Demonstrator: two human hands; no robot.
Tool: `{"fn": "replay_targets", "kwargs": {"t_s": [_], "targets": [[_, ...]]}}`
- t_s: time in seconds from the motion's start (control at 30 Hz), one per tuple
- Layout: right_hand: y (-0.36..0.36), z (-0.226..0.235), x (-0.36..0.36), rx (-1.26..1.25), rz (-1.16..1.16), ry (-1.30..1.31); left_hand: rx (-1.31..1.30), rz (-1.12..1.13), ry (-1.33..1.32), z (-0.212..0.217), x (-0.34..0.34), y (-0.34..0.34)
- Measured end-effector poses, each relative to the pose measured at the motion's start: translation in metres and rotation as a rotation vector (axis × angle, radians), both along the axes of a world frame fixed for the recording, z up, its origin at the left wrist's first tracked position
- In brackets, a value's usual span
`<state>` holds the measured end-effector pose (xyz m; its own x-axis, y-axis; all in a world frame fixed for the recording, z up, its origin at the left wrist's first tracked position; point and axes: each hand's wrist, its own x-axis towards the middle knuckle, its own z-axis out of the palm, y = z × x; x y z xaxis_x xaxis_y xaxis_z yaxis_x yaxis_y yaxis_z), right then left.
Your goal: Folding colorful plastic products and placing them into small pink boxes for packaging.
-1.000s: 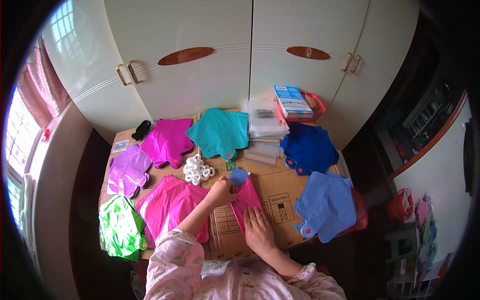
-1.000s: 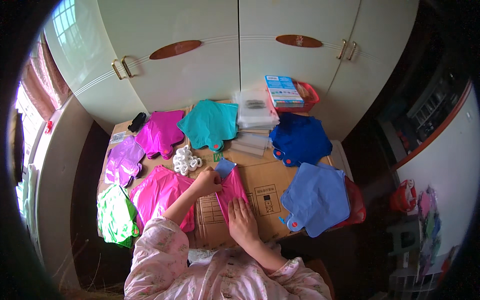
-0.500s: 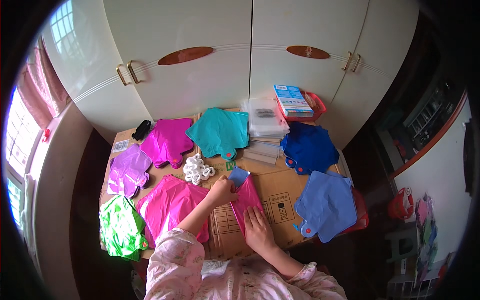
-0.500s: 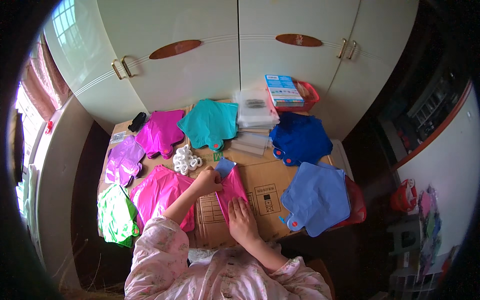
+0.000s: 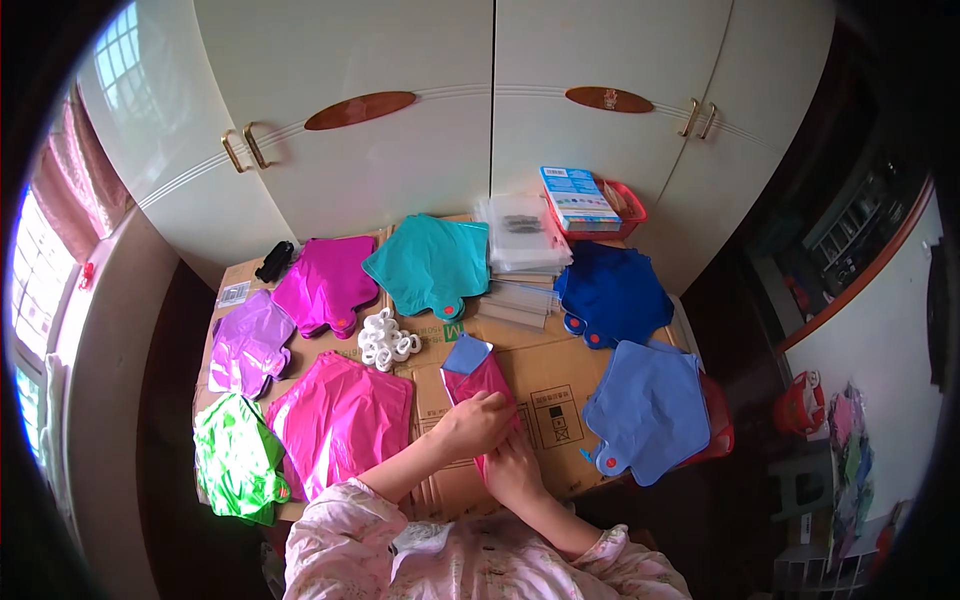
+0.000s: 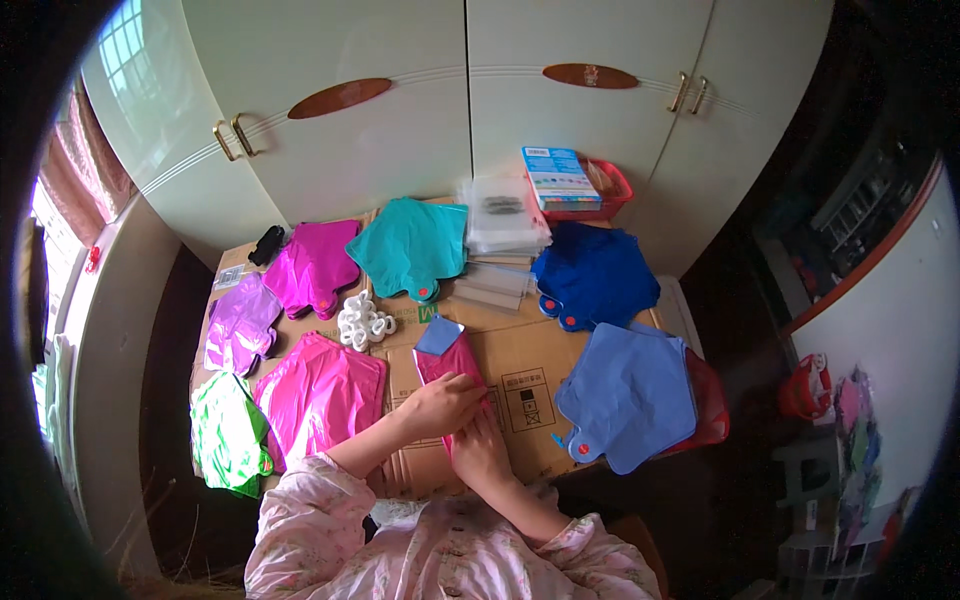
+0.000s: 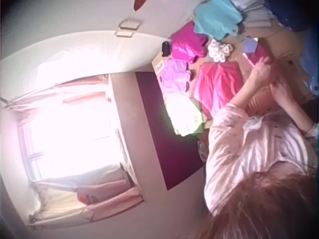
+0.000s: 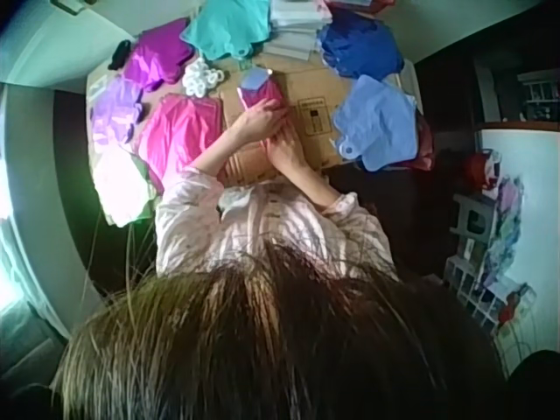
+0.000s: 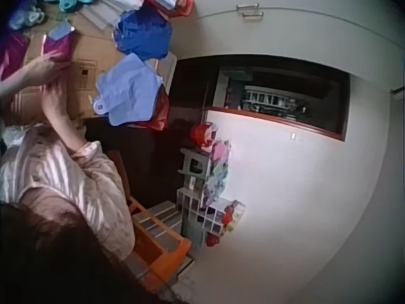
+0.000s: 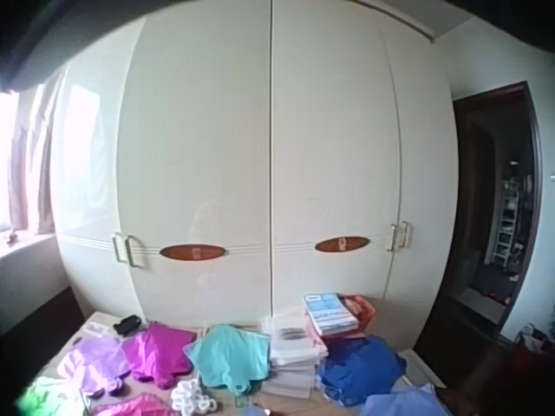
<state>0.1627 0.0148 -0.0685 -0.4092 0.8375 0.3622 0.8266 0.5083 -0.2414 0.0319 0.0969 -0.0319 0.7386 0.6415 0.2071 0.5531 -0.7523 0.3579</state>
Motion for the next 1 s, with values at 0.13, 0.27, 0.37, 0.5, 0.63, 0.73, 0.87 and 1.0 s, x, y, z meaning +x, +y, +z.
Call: {"fn": "replay_targets", "kwargs": {"t_s": [0.13,0.27,0.37,0.5,0.63,0.73,0.87,1.0], "targets": [[0.001,0.003,0.000,-0.037,0.014,0.035,-0.083,0.111,0.037,-0.006,0.002,0.006],[0.001,-0.001,0.003,-0.033,0.024,0.020,-0.134,0.215,0.104,-0.014,0.006,0.022],[0.001,0.005,0.000,-0.022,0.034,0.018,-0.069,0.238,0.171,-0.038,0.000,0.038],[0.002,0.008,0.001,-0.007,0.020,0.007,-0.185,0.307,0.133,-0.005,0.003,0.048],[0.002,0.006,0.001,-0.016,0.015,0.015,-0.195,0.366,0.121,-0.006,0.003,0.055],[0.002,0.006,0.000,0.009,0.015,0.003,-0.223,0.417,0.150,0.003,0.005,0.059],[0.002,0.011,0.000,0.014,0.007,-0.001,-0.183,0.460,0.106,0.036,0.004,0.049],[0.002,0.009,-0.001,0.039,-0.002,0.010,-0.088,0.062,0.197,0.004,-0.017,0.040]]}}
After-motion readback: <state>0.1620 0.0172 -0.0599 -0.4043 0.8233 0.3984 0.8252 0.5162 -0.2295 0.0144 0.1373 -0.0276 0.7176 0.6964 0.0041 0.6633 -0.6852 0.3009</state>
